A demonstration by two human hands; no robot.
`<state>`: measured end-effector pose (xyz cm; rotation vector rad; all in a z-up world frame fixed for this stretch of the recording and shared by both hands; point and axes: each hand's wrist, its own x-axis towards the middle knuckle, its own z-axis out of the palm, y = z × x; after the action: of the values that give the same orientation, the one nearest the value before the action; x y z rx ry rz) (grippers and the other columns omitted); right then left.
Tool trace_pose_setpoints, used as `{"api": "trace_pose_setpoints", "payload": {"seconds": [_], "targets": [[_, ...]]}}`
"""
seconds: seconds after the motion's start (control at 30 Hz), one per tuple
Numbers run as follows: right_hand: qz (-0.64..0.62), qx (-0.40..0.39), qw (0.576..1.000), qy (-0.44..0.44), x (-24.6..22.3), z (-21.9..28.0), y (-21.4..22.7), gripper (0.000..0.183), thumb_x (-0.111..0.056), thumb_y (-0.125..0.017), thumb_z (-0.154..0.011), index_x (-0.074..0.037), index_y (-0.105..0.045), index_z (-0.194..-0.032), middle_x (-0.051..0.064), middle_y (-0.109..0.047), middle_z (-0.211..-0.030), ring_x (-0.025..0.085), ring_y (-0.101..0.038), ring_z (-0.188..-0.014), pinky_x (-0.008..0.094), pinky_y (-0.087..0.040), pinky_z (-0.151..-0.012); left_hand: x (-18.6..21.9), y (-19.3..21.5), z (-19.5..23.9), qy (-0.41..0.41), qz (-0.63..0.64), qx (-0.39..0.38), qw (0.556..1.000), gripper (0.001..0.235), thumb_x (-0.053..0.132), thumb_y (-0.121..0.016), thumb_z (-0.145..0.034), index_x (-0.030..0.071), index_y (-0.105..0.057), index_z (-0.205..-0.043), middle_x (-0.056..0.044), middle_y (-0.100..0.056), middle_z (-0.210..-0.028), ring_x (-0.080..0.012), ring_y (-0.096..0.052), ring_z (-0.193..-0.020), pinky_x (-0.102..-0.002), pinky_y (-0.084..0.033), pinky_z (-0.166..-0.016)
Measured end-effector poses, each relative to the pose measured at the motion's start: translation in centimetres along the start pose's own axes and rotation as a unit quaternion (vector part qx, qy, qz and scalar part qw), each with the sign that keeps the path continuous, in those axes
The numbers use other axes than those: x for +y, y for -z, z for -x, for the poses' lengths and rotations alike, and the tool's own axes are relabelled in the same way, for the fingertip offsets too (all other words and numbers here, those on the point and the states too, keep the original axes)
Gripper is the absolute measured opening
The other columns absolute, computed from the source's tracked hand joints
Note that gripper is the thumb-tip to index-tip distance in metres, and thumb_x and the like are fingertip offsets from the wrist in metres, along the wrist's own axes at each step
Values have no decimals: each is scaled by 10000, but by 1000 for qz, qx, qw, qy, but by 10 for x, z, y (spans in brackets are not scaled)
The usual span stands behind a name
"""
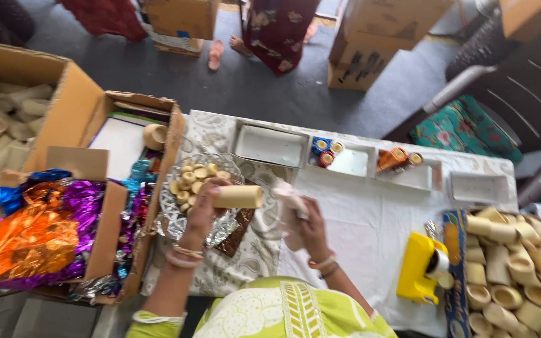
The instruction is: The person wraps small wooden cones in shiny metallic foil sheets. They pick up a cone, wrap it in foil, and then place the wrapped item into a white tray. The person repeats this process with different colored foils.
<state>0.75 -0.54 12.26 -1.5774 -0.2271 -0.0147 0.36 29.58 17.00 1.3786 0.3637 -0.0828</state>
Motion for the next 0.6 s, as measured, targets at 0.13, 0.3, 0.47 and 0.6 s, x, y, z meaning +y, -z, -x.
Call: {"api": "trace_pose_setpoints", "payload": {"seconds": [0.13,0.3,0.47,0.6], "targets": [[128,-28,988,86,-56,2,-9,466,72,-537,-860,24,-612,-1317,161,-576,-1367,305,-579,-1264,374,-484,-1073,-73,-70,-8,29,140,-22,989,204,327,-525,-1002,170,-635,-1071,0,-639,-954,-96,-586,-761,-236,-479,-575],[329,-46,907,259,-12,17,10,433,-62,-685,-864,2,-628,-1289,154,-629,-1340,345,-563,-1188,386,-472,-1039,-102,-104,-10,-28,76,24,996,243,311,-538,-1067,119,-662,-986,-26,-617,-839,-98,-538,-689,-236,-450,-538],[-266,32,950,-158,5,17,22,322,-65,-630,-983,-8,-682,-1296,129,-660,-1247,219,-599,-1112,334,-496,-1015,-85,-139,2,-294,-111,72,947,271,294,-524,-1102,58,-610,-999,-29,-630,-903,-108,-585,-822,-263,-519,-750],[51,-8,999,10,10,15,61,315,46,-695,-880,-19,-698,-1188,101,-683,-1152,222,-688,-1005,327,-562,-904,-101,-134,-20,-160,17,43,986,305,301,-504,-1089,60,-635,-955,-26,-653,-864,-111,-602,-773,-260,-535,-712]]}}
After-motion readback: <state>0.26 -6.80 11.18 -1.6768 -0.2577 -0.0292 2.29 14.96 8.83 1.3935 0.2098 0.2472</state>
